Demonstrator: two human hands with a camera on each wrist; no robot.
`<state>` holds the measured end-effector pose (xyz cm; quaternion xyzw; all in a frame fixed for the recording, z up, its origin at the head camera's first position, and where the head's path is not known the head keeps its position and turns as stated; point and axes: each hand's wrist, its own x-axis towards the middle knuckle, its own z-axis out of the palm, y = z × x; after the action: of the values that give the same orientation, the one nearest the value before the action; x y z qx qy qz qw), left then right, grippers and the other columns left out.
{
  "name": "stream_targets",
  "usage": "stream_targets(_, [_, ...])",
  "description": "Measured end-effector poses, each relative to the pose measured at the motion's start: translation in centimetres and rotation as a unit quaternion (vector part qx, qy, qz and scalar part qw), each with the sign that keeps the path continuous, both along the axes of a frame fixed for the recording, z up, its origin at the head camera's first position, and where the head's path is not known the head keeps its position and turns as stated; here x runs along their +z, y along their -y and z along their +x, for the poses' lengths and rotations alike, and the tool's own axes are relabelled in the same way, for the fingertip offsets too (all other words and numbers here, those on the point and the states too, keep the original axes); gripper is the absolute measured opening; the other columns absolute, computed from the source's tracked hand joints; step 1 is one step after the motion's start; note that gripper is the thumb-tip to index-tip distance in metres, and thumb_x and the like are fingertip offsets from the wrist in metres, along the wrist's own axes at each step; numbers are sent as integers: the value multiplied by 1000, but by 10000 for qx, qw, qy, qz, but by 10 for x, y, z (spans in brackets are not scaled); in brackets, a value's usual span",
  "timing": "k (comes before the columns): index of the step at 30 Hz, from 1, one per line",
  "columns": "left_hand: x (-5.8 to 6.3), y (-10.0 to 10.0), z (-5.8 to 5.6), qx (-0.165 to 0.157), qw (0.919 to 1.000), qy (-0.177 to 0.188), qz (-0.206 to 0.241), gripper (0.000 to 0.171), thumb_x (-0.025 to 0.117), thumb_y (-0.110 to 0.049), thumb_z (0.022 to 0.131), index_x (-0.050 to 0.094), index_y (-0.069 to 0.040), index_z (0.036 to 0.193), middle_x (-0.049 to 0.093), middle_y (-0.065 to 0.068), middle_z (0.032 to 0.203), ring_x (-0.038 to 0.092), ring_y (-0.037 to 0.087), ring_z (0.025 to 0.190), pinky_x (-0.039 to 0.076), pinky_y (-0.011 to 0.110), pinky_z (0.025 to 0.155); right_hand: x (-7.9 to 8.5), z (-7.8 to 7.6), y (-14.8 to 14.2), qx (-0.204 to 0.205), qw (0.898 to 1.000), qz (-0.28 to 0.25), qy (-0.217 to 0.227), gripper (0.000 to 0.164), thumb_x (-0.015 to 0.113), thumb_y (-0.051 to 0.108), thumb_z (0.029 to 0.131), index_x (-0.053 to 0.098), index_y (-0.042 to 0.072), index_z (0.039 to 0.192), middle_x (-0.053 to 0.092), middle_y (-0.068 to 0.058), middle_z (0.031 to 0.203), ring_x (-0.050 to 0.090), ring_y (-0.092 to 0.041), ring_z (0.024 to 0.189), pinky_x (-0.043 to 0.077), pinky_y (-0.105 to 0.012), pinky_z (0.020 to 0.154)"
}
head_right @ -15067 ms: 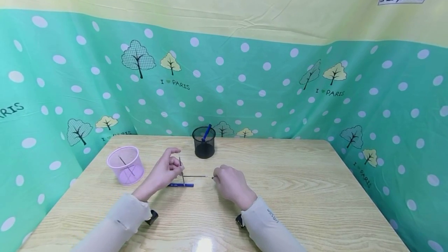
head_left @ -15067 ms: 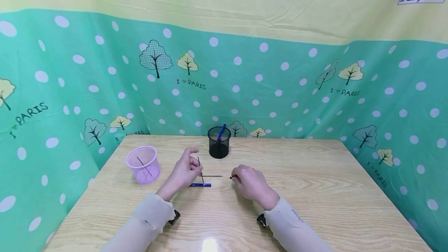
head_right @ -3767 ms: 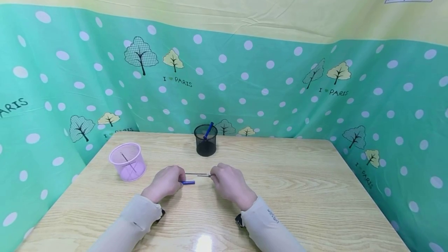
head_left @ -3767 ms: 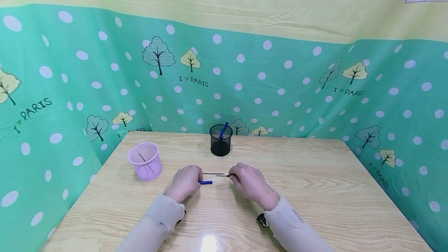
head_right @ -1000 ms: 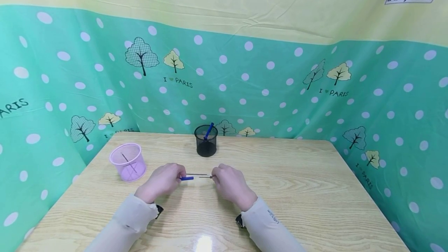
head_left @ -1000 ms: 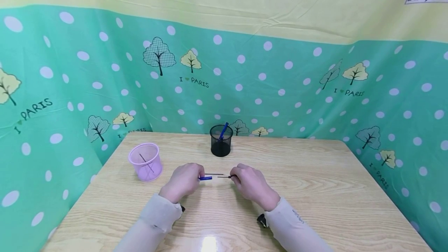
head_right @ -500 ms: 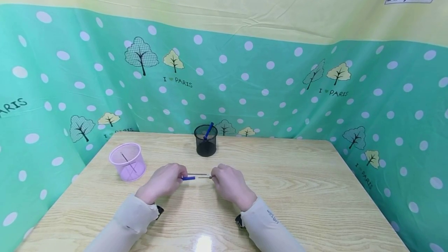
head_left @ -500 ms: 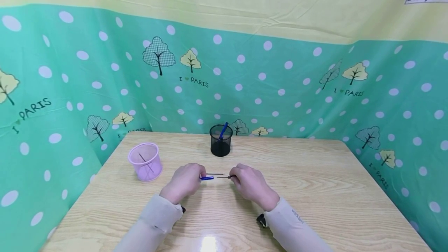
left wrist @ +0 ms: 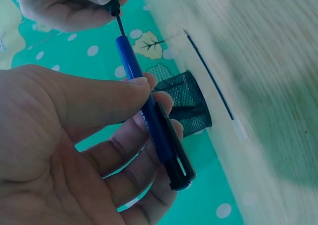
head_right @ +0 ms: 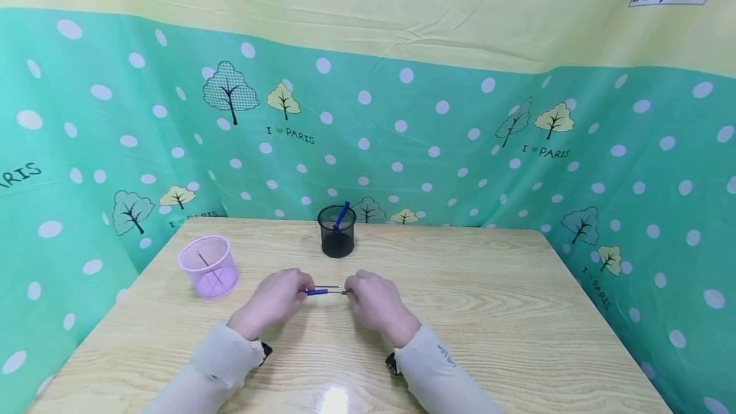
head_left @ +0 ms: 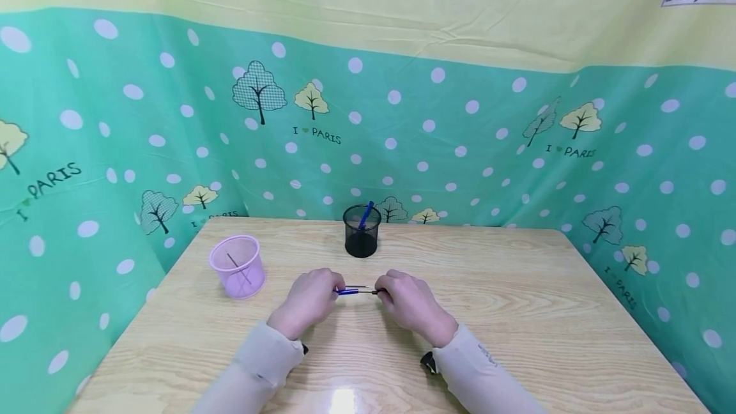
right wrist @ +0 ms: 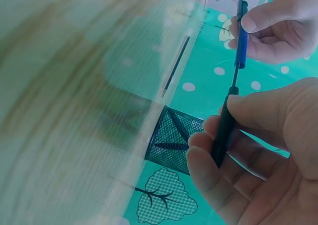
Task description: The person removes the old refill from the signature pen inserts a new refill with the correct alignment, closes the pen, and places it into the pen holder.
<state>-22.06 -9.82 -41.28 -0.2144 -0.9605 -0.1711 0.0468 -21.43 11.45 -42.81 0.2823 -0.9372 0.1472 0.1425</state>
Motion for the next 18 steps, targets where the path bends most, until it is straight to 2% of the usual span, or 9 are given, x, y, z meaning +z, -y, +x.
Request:
stream_targets(6, [-1, -5, 1, -148, 9996, -228, -33, 15, 64, -5, 77, 69, -15, 87, 62, -2, 82, 58, 17, 78, 46, 36, 70, -1, -1, 0, -6, 9999, -6, -113, 9, 61, 14, 83, 66, 19, 89, 53, 10, 78, 50, -4, 66, 44, -23, 55])
stream_targets(14, [-2, -10, 0, -134, 9998, -147, -71, 13, 63, -7, 79, 70, -14, 87, 59, -4, 79, 56, 14, 75, 46, 34, 69, -1, -1, 0, 50, 9998, -15, -172, 10, 60, 14, 83, 66, 18, 90, 54, 10, 79, 51, -4, 68, 45, -23, 56])
stream_targets(18, [-5, -13, -1, -230, 9993, -270, -108, 11, 64, -8, 78, 70, -15, 84, 59, -5, 77, 56, 13, 73, 45, 32, 66, -2, -2, 0, 59, 9998, -9, -201, 10, 60, 14, 83, 67, 17, 90, 55, 9, 79, 52, -4, 69, 46, -24, 57])
